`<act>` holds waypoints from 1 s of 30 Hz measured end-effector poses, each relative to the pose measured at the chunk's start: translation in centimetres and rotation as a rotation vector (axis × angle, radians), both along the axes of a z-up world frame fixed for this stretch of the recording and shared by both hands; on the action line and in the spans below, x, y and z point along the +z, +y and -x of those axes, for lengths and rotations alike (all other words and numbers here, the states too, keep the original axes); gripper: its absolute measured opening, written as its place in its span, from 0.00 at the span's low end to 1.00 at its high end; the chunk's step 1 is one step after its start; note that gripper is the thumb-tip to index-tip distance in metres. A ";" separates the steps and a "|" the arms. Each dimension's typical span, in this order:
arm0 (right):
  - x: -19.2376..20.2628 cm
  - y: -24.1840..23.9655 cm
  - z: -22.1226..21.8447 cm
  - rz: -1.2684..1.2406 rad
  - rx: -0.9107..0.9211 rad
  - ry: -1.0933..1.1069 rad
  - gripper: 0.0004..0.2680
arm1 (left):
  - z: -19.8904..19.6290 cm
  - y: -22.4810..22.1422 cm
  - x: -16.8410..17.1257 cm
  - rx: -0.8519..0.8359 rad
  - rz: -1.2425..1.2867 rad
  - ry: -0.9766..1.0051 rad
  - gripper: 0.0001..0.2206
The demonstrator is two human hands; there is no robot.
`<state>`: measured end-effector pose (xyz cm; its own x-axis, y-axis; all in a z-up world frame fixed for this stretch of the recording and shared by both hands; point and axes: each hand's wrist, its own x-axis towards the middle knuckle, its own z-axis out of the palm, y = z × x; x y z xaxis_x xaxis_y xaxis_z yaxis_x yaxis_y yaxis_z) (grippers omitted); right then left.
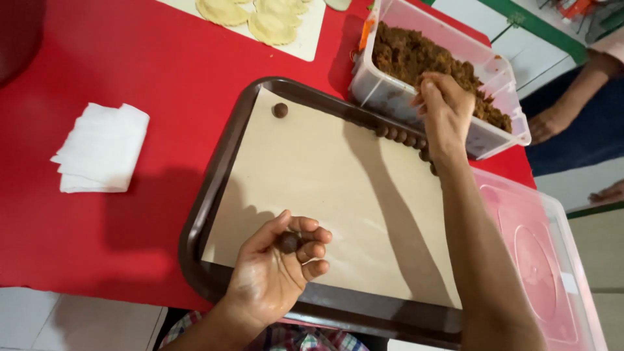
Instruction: Rolling small portions of brown filling into uniform balls and arranging them in rows on a parchment-lined tray.
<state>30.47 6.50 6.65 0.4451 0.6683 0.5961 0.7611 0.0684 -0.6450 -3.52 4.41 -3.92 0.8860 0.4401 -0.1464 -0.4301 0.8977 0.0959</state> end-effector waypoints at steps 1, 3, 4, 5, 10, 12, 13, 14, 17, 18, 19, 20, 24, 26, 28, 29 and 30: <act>-1.7 1.2 -3.7 -0.003 0.005 -0.004 0.09 | 0.2 0.2 0.1 0.005 -0.003 -0.004 0.20; -5.0 3.9 -11.1 0.245 -0.225 -0.409 0.17 | 0.5 0.7 0.4 0.058 0.042 -0.056 0.21; -4.6 3.6 -9.4 0.241 -0.220 -0.413 0.17 | 0.6 1.0 0.8 0.065 0.039 -0.059 0.21; -4.5 3.2 -7.6 0.376 -0.287 -0.462 0.16 | 0.7 1.2 1.2 0.096 0.065 -0.029 0.22; -2.9 0.5 0.2 0.329 -0.284 -0.466 0.15 | 0.8 2.1 3.4 0.145 0.138 0.014 0.24; -1.3 -1.3 5.6 0.007 0.117 -0.517 0.15 | 0.5 2.2 6.0 0.100 0.250 0.146 0.28; -0.6 -1.8 8.9 0.009 0.114 -0.514 0.15 | 0.1 2.0 6.0 0.096 0.251 0.150 0.28; 0.1 -2.3 12.1 0.106 0.173 -0.629 0.17 | -0.3 1.8 5.9 0.092 0.259 0.148 0.30; -0.1 -2.5 18.5 0.398 0.287 -0.808 0.26 | -2.3 0.2 3.2 0.153 0.158 -0.021 0.17; -0.5 -2.2 20.1 0.590 0.357 -0.875 0.38 | -3.0 -0.5 1.8 0.225 0.050 -0.200 0.05; -1.4 -3.1 21.7 0.589 0.344 -0.866 0.38 | -3.0 -0.6 2.1 0.212 0.045 -0.194 0.05; -2.2 -3.9 23.5 0.612 0.155 -1.279 0.29 | -3.0 -0.6 2.4 0.198 0.033 -0.231 0.07; -0.6 -7.0 25.5 0.176 0.675 -0.608 0.31 | -1.9 0.0 3.9 0.178 -0.014 -0.385 0.15; -1.2 -5.2 23.0 0.377 0.486 -0.721 0.25 | -1.3 -0.1 4.2 0.172 -0.023 -0.435 0.18; -2.1 -4.5 22.5 0.584 0.287 -0.826 0.32 | -1.3 -0.9 3.5 0.159 -0.027 -0.489 0.22; -2.5 -4.6 23.2 0.571 0.202 -0.958 0.33 | -1.6 -1.4 2.6 0.224 -0.099 -0.506 0.25; -3.0 -4.6 23.9 0.557 0.116 -1.088 0.35 | -2.0 -2.0 1.9 0.288 -0.171 -0.522 0.32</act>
